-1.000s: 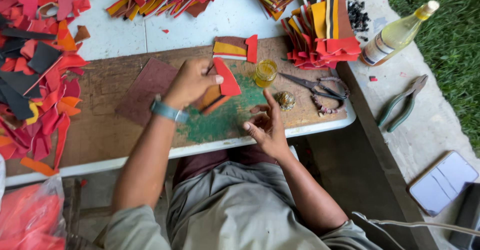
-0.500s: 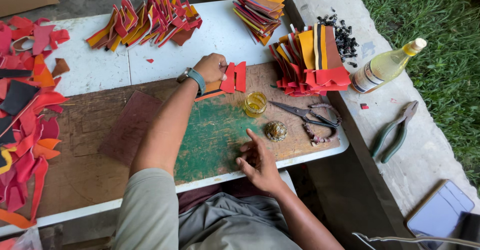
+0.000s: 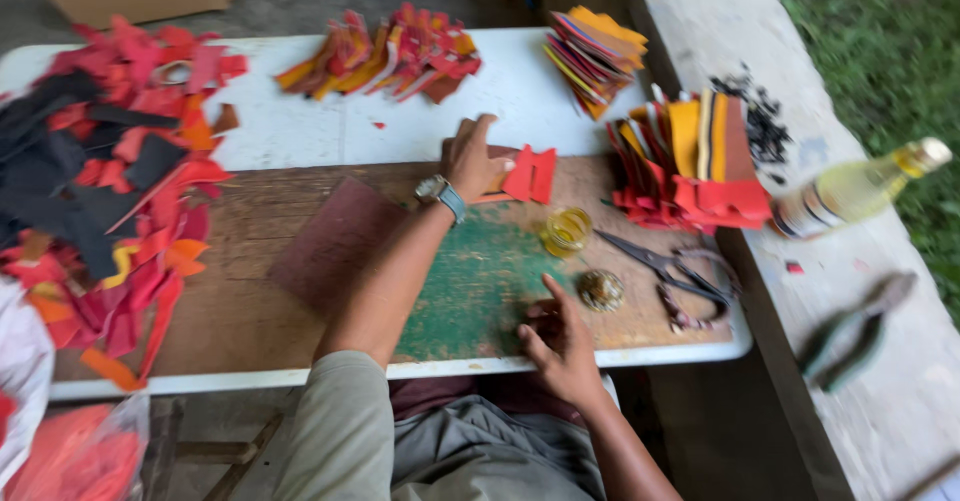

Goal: The person assembles small multi-colored craft pieces by applying a yellow substance from a jar to the edges and pressing them together. They handle the pieces one at a time, repeatedly applying the substance and stacking the finished units on the table.

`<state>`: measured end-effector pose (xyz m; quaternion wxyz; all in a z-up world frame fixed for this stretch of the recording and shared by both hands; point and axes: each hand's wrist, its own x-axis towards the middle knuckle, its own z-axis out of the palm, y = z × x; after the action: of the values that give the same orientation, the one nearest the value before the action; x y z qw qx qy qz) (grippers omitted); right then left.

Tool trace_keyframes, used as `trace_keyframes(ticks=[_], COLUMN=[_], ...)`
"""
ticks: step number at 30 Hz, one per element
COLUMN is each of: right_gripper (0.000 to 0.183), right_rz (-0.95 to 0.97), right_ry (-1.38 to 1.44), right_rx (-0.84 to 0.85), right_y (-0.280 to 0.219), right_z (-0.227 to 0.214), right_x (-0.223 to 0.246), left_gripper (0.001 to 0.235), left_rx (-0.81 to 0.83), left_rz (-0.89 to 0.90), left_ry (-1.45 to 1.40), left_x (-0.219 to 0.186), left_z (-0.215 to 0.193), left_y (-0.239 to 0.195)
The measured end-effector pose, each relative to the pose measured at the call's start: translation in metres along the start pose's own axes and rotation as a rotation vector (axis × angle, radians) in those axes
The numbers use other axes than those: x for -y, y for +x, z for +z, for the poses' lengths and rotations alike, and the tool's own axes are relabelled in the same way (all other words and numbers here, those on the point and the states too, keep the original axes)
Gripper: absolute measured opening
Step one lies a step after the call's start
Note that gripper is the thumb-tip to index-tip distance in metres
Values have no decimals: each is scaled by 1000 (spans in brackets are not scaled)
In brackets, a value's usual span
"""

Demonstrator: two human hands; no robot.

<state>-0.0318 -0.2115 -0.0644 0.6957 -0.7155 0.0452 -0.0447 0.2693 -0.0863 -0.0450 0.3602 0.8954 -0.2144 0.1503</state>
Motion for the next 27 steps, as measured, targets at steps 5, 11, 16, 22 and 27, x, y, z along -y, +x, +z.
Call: trace_keyframes(ticks=[5, 11, 16, 22, 27], right_gripper=[80, 79, 79, 79, 79], right_rz=[-13, -13, 54, 76, 114], right_ry=[43, 56, -38, -61, -67], right_rx=[23, 28, 9, 22, 20], right_y=[5, 4, 6, 6, 8], right_z=[-1, -4, -4, -5, -3], right_x=[-7, -7, 2, 7, 6], left_gripper=[7, 3, 8, 18, 47], left_rx=[-230, -648, -646, -575, -402], left_rz=[66, -161, -350, -358, -362], left_ry=[-217, -167, -119, -131, 7], left_x=[61, 172, 219, 227, 201], left_z=[-26, -101, -120, -118, -124], left_y=[3, 36, 52, 76, 94])
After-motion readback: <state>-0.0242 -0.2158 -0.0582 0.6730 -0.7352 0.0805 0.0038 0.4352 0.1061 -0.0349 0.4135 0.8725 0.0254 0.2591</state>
